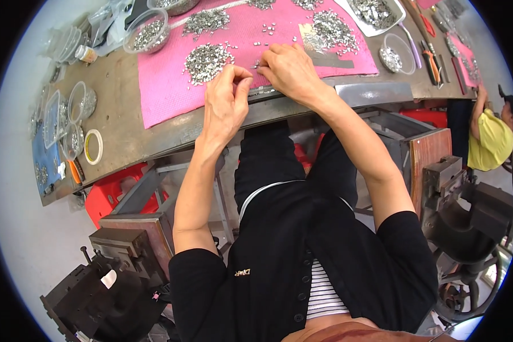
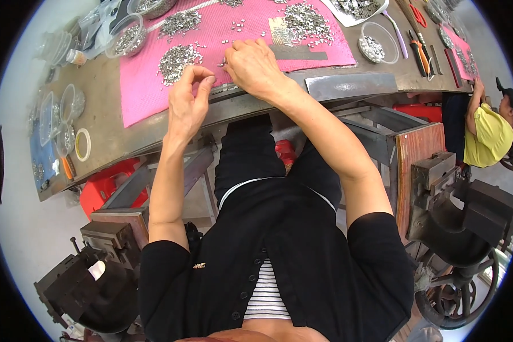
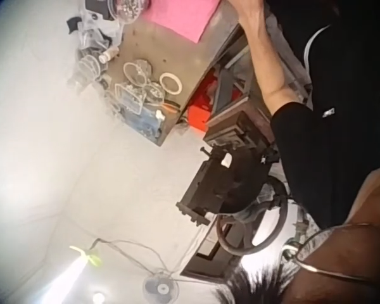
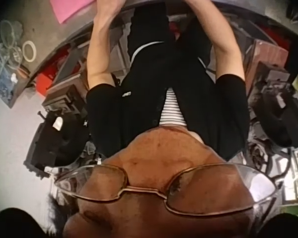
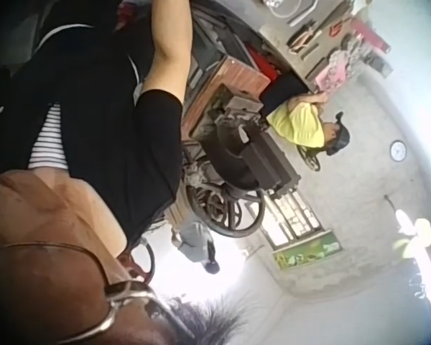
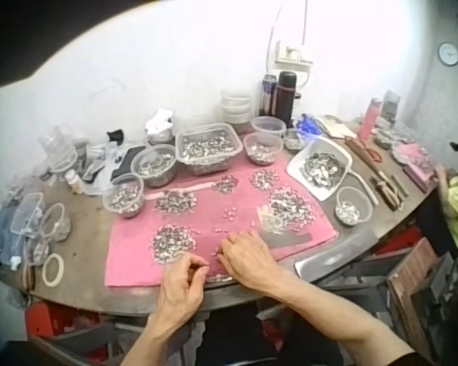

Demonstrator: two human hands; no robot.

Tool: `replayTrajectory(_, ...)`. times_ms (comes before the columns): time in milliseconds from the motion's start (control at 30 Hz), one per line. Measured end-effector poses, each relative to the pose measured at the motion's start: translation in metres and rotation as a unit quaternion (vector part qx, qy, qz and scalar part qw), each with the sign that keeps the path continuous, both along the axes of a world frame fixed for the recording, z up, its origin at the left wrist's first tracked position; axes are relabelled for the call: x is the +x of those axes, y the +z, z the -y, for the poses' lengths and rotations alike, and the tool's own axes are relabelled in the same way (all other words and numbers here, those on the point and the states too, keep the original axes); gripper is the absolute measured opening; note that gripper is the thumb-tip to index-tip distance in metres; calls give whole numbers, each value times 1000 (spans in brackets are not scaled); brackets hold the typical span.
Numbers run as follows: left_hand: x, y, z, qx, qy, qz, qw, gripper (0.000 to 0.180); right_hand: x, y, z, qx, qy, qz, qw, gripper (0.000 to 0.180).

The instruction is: Assembling small metal components into a jig and pressing them with a manual machine.

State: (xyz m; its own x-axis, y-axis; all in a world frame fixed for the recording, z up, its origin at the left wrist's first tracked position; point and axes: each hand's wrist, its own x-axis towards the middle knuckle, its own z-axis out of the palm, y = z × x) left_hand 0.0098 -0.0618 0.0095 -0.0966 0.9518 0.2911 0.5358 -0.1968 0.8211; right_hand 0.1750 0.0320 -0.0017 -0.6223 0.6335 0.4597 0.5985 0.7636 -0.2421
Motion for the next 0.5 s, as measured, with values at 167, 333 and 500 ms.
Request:
replayTrajectory(167,14,-8,10,47,-10,7,999,9,3,3,-2,-70,20,-30,997,12)
replayTrajectory(333,18,-17,8,91,-33,-4,995,9,21,6,-7,-69,21,-33,997,12)
replayTrajectory(500,20,-19,9,111,-31,-44,992,10,23,5,-8,-85,25,-47,995,13)
